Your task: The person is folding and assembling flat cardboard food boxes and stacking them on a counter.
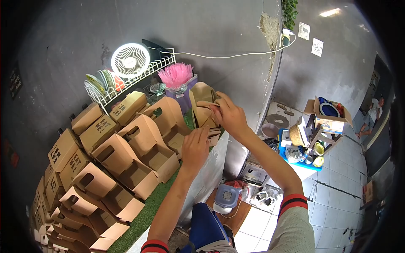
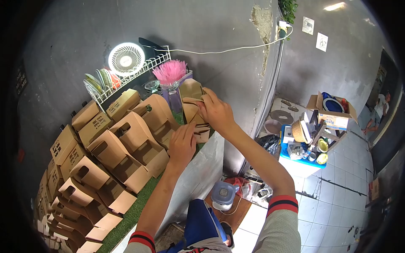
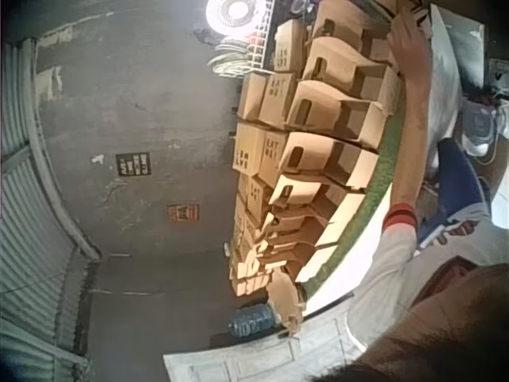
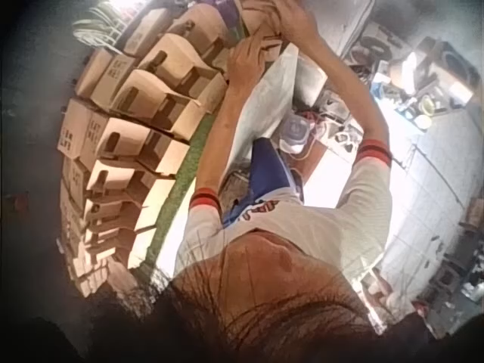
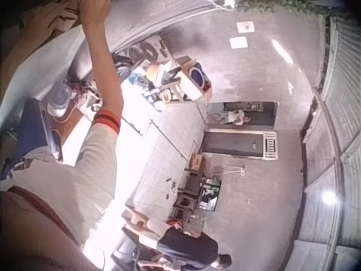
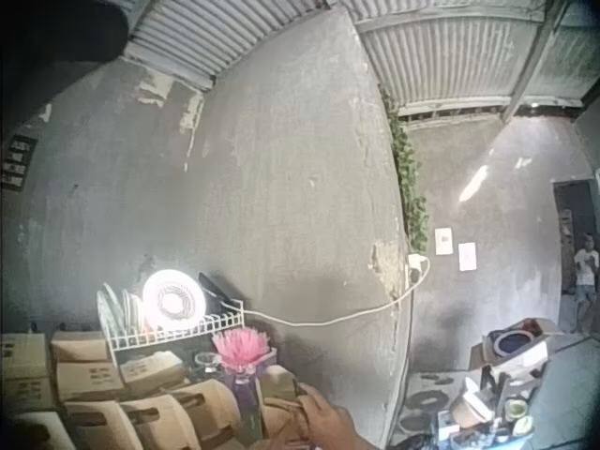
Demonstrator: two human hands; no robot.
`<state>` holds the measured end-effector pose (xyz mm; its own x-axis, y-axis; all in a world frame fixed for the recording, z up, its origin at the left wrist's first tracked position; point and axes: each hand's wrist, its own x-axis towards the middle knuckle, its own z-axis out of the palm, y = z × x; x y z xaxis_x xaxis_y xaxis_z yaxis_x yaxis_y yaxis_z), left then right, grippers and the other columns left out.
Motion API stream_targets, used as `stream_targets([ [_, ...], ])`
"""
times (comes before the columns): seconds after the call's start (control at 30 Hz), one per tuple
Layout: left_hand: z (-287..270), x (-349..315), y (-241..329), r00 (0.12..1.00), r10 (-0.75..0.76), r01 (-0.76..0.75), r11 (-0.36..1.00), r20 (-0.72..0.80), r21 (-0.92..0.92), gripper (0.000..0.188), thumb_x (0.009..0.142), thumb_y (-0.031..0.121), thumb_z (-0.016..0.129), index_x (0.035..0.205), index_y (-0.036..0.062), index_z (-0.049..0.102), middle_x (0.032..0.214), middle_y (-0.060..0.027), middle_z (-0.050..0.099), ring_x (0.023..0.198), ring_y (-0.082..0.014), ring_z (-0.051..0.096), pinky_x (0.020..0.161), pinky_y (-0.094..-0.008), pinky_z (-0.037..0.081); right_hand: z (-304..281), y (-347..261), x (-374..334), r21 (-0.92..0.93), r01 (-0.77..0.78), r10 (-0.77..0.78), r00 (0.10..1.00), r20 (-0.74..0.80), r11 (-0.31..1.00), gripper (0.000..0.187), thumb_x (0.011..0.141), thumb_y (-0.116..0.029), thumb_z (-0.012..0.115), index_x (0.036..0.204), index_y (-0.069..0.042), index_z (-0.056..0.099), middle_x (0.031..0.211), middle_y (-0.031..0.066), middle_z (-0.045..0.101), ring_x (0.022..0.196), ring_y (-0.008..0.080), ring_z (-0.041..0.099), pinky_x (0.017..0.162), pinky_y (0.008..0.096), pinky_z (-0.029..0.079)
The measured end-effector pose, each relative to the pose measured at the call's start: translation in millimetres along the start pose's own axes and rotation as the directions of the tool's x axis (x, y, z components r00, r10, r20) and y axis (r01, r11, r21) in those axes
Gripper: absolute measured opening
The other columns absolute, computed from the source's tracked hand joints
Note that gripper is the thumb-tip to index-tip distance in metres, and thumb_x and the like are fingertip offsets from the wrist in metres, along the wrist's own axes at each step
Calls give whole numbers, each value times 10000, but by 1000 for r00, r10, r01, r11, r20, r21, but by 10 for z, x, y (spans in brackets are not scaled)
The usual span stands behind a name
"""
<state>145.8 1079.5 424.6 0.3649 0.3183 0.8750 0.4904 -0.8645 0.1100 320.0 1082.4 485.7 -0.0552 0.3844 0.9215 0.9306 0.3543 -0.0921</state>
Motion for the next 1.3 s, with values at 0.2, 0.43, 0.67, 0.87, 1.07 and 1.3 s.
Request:
stream_targets([
  [0.2, 56, 38, -19, 997, -59, 58, 998, -44, -23, 345, 851, 23, 602, 1196, 32, 594, 1083, -147, 654, 1012, -327, 621, 866, -418, 481, -46, 48, -56, 31, 76, -79, 992, 100, 997, 234, 857, -170, 699, 950, -16, 551, 1198, 118, 617, 780, 298, 684, 606, 383, 565],
  [0.43, 67, 68, 27, 991, -137, 136, 987, -6, -83, 352, 859, 37, 581, 1209, 4, 574, 1088, -179, 641, 1004, -347, 617, 861, -436, 489, -207, 90, -26, 12, 165, -165, 973, 161, 986, 230, 835, -119, 723, 951, -7, 559, 1183, 120, 615, 802, 326, 669, 643, 393, 559],
  [0.67, 55, 77, 76, 988, -150, 148, 986, -24, -80, 371, 858, 40, 575, 1225, -17, 552, 1144, -193, 594, 1052, -370, 586, 896, -453, 479, -266, -15, -89, 70, 47, -62, 971, 229, 996, 226, 826, -140, 711, 980, -48, 574, 1201, 106, 587, 796, 329, 673, 654, 412, 565],
  [0.87, 11, 80, 85, 989, -142, 139, 988, -46, -70, 402, 850, 28, 573, 1249, -16, 541, 1168, -196, 575, 1074, -390, 570, 920, -466, 469, -249, 66, -63, 150, -34, -14, 952, 306, 988, 200, 842, -162, 720, 1014, -89, 648, 1253, 104, 567, 874, 334, 668, 732, 409, 561],
  [1.07, -15, 41, 92, 992, -122, 119, 989, -31, -92, 436, 843, 26, 573, 1277, -2, 538, 1167, -194, 582, 1064, -371, 585, 906, -450, 472, -217, 142, -32, 193, -118, 40, 930, 365, 974, 220, 873, -181, 705, 1068, -81, 706, 1255, 147, 583, 1048, 336, 629, 871, 415, 521],
  [1.3, -26, -36, 121, 995, -101, 99, 990, -23, -96, 453, 836, 19, 578, 1287, 0, 536, 1191, -187, 581, 1071, -354, 592, 895, -429, 479, -247, 173, 60, 210, -231, 90, 847, 524, 950, 281, 893, -130, 674, 1173, -112, 691, 1322, 173, 580, 1004, 319, 650, 865, 394, 519],
])
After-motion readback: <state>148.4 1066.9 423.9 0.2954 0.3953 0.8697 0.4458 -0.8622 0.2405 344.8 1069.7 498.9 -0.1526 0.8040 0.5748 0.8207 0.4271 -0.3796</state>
